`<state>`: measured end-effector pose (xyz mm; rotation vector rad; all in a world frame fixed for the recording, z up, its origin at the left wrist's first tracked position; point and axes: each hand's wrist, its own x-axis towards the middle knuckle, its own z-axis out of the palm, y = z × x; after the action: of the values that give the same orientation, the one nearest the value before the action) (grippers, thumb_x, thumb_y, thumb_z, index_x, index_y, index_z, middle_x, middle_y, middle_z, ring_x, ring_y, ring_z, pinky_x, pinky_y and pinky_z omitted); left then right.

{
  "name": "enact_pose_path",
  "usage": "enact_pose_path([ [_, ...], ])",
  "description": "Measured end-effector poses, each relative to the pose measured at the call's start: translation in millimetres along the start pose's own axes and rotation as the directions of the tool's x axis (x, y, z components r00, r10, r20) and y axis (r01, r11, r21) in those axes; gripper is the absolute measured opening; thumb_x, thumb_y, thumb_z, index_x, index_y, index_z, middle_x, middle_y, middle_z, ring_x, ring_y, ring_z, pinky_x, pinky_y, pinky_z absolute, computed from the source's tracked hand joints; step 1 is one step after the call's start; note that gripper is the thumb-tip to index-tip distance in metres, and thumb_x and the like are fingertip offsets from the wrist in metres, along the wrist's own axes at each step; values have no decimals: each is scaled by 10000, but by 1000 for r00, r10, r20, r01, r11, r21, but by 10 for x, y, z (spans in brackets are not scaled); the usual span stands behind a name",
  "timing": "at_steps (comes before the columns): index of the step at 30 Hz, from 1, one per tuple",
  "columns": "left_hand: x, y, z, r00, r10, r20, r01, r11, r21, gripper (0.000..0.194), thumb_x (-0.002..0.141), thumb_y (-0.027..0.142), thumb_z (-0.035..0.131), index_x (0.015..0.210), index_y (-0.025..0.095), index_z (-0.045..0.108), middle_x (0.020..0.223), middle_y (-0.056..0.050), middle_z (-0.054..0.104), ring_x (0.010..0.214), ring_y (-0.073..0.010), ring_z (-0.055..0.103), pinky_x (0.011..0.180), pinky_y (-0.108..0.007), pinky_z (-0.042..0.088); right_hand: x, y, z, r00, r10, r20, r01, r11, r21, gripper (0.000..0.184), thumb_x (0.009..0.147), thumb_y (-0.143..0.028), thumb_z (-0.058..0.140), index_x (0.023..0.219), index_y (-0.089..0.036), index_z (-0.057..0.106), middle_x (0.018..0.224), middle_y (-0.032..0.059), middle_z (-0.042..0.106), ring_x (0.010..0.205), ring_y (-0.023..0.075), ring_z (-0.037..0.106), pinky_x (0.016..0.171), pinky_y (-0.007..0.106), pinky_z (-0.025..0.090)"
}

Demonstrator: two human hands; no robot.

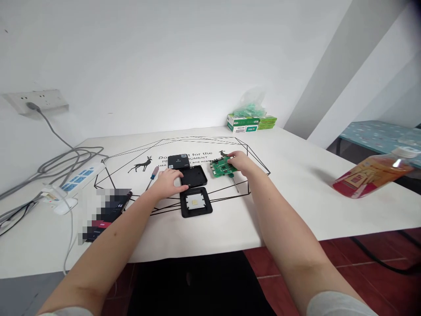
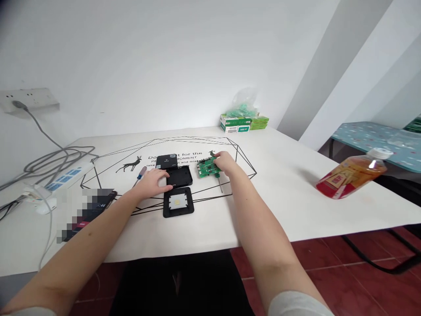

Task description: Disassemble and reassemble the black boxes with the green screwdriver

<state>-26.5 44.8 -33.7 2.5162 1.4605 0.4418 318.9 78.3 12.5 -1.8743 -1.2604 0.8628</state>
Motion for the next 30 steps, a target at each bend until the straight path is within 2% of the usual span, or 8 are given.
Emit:
enact_pose_path([
  [2, 6, 0, -12, 1000, -12, -3, 13, 1000, 9, 436, 923, 609, 708, 1193, 267, 721, 1359, -102, 752, 1372, -380, 616, 1226, -611, 386, -17, 9, 86, 999, -16, 31, 19, 997, -70, 397, 863, -41, 726, 1253, -114, 745, 911, 86, 735, 669, 137, 603, 592, 240, 466],
  [8, -8, 29, -78, 999, -27, 30, 26, 1000, 13, 459, 905, 623, 684, 1191, 265, 710, 1366, -101, 748, 1415, -393, 592, 1275, -629, 305, -28, 34, 312, 991, -69, 111, 97, 958, -270, 426, 911, -107, 724, 1335, -136, 727, 1140, 155, 793, 781, 179, 691, 620, 259, 498],
  [13, 1, -13, -76, 1000, -8, 10, 8, 1000, -3, 438, 893, 621, 713, 1156, 272, 718, 1310, -103, 764, 1352, -397, 632, 1283, -667, 295, 0, 33, 312, 983, -124, 136, 172, 881, -441, 328, 905, -126, 754, 1233, -124, 765, 1232, 203, 799, 1058, 273, 756, 807, 307, 567],
  [16, 17, -79, -35, 1000, 8, -19, -8, 1000, -19, 409, 882, 591, 747, 1140, 275, 717, 1380, -129, 746, 1437, -428, 587, 1265, -695, 325, -2, 24, 309, 978, -147, 147, 203, 825, -527, 246, 903, -167, 783, 1144, -117, 781, 1216, 234, 803, 1146, 323, 755, 909, 358, 581],
  [19, 28, -134, -9, 1000, 1, -30, -2, 1000, -25, 416, 870, 588, 772, 1126, 266, 711, 1530, -155, 674, 1552, -464, 485, 1239, -708, 368, -14, 27, 315, 974, -157, 163, 223, 783, -580, 225, 935, -232, 778, 1121, -107, 774, 1175, 253, 802, 1115, 337, 774, 898, 382, 593],
  [22, 33, -157, -8, 1000, -2, -28, 1, 999, -32, 430, 873, 587, 778, 1153, 266, 719, 1587, -155, 640, 1570, -470, 466, 1242, -710, 373, -25, 35, 320, 972, -151, 178, 230, 758, -611, 235, 972, -281, 750, 1113, -94, 763, 1095, 254, 803, 1046, 335, 790, 868, 393, 597],
  [30, 36, -172, 3, 1000, -9, -6, 9, 999, -39, 578, 904, 603, 750, 1355, 243, 718, 1657, -160, 586, 1605, -457, 434, 1279, -698, 372, -7, 37, 330, 978, -148, 149, 210, 735, -645, 235, 1005, -273, 703, 1153, -98, 755, 1167, 266, 789, 1150, 362, 769, 915, 418, 594],
])
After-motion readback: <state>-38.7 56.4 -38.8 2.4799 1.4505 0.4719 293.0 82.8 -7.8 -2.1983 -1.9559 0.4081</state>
